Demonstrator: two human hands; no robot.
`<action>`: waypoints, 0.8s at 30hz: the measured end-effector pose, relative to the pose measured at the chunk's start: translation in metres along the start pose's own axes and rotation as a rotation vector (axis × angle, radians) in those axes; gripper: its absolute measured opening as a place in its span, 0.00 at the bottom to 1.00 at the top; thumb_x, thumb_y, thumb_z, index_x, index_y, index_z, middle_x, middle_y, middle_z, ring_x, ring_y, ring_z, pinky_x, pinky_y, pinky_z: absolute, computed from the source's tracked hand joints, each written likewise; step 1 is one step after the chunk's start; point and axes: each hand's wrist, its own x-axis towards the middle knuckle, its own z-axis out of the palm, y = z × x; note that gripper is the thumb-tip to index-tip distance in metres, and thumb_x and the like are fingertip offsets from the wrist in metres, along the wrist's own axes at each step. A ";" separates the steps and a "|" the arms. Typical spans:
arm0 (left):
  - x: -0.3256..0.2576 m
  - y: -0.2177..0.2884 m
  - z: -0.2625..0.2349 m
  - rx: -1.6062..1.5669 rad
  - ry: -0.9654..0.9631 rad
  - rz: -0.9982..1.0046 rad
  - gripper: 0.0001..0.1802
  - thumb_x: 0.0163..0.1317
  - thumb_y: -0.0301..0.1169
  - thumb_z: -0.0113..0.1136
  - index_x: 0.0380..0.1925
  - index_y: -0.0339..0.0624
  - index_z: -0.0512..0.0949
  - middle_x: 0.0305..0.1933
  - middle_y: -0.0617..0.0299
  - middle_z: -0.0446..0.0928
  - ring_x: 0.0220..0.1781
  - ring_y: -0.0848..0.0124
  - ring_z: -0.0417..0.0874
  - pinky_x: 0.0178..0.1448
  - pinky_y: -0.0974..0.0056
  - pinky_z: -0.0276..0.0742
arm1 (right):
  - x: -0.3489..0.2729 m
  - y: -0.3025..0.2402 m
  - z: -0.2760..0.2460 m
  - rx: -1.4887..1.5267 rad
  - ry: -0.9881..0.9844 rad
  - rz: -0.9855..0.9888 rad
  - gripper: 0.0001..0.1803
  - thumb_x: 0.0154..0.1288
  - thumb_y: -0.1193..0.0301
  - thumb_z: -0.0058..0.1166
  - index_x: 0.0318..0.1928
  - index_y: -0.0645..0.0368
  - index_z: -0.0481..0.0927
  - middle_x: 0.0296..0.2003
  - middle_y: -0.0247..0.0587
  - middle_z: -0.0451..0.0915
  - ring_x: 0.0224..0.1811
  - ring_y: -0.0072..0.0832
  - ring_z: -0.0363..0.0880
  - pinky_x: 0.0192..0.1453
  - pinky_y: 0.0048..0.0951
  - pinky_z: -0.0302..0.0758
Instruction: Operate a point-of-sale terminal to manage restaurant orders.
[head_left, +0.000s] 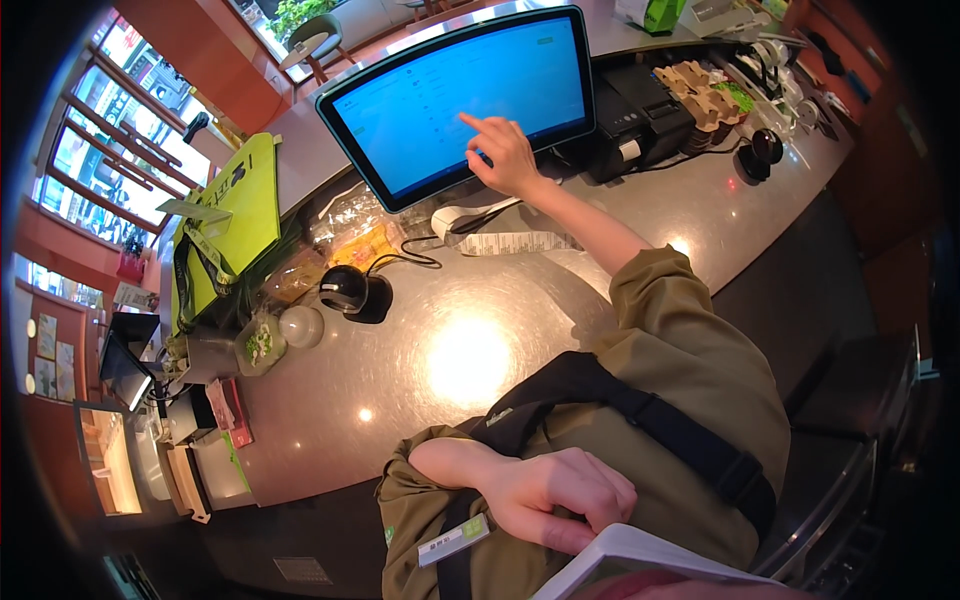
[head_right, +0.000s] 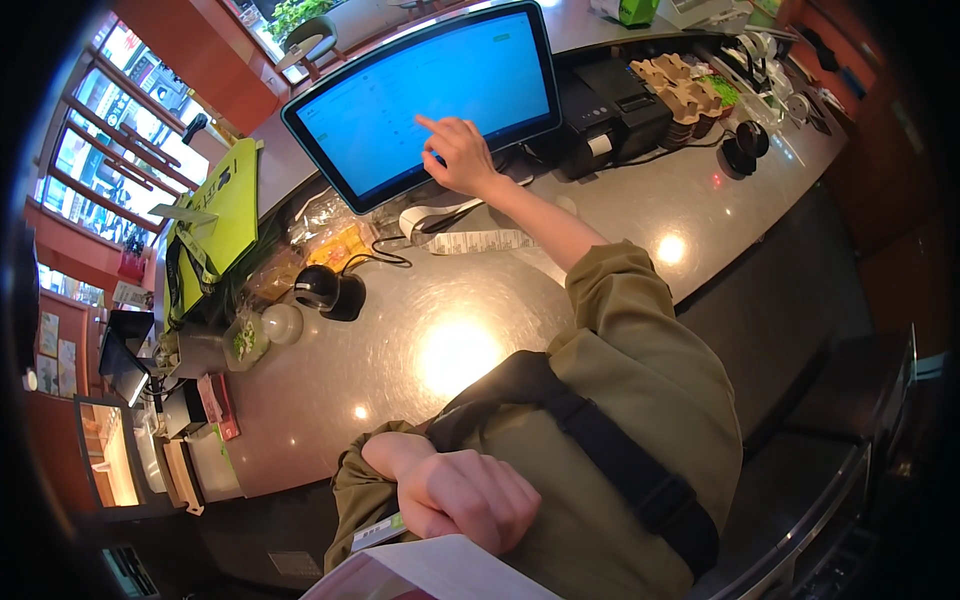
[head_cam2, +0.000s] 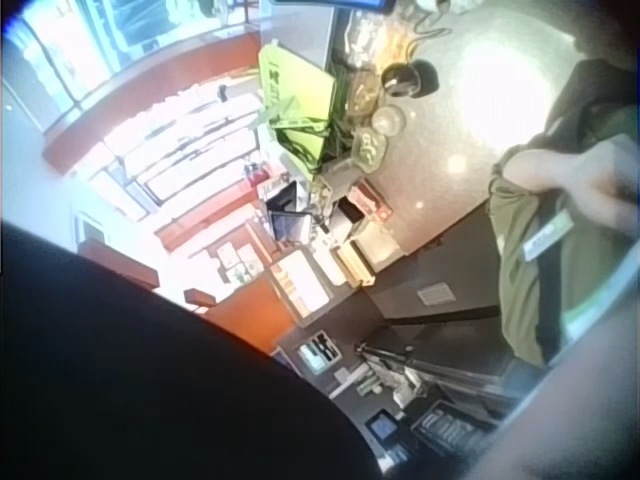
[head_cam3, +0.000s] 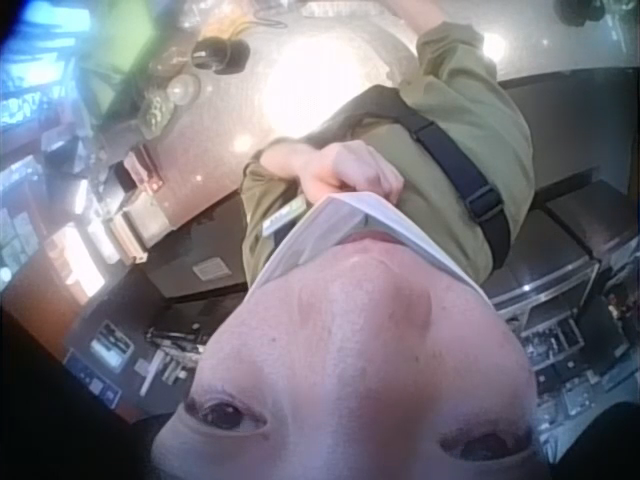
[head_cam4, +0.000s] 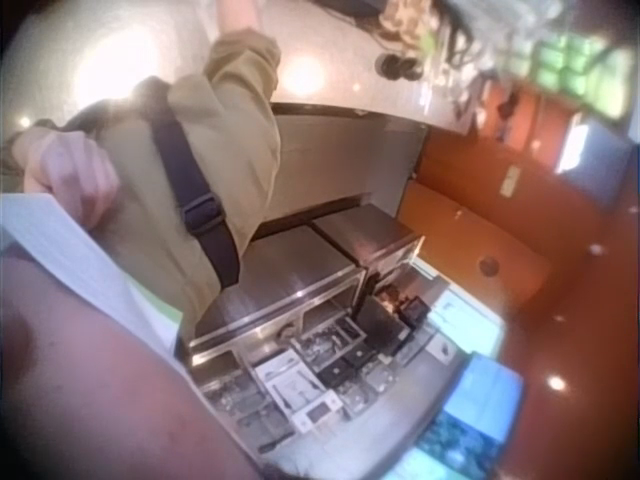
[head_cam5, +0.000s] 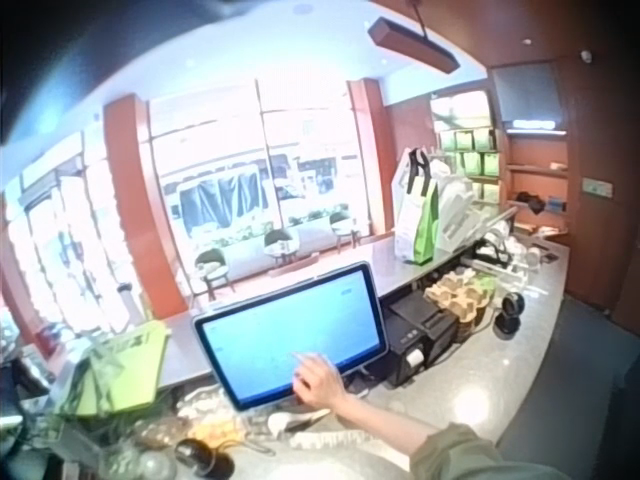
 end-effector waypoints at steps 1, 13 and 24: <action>0.000 0.000 0.000 0.002 0.003 0.001 0.15 0.74 0.31 0.48 0.35 0.27 0.76 0.29 0.51 0.77 0.28 0.57 0.78 0.32 0.56 0.70 | 0.001 0.000 0.000 0.003 0.000 -0.002 0.05 0.55 0.71 0.59 0.27 0.57 0.77 0.61 0.38 0.78 0.53 0.37 0.75 0.54 0.37 0.68; -0.001 0.001 0.002 0.013 0.016 0.023 0.16 0.73 0.31 0.47 0.34 0.27 0.76 0.28 0.50 0.76 0.27 0.57 0.78 0.32 0.56 0.70 | 0.013 -0.003 0.006 -0.008 0.009 -0.050 0.05 0.56 0.70 0.59 0.27 0.58 0.78 0.60 0.40 0.78 0.53 0.38 0.74 0.54 0.38 0.69; 0.000 0.000 0.002 0.007 -0.003 0.002 0.17 0.74 0.32 0.46 0.35 0.27 0.76 0.28 0.51 0.76 0.27 0.57 0.78 0.32 0.56 0.70 | -0.001 -0.007 0.006 0.028 0.004 -0.018 0.05 0.54 0.73 0.59 0.27 0.59 0.77 0.61 0.41 0.77 0.50 0.38 0.76 0.51 0.36 0.70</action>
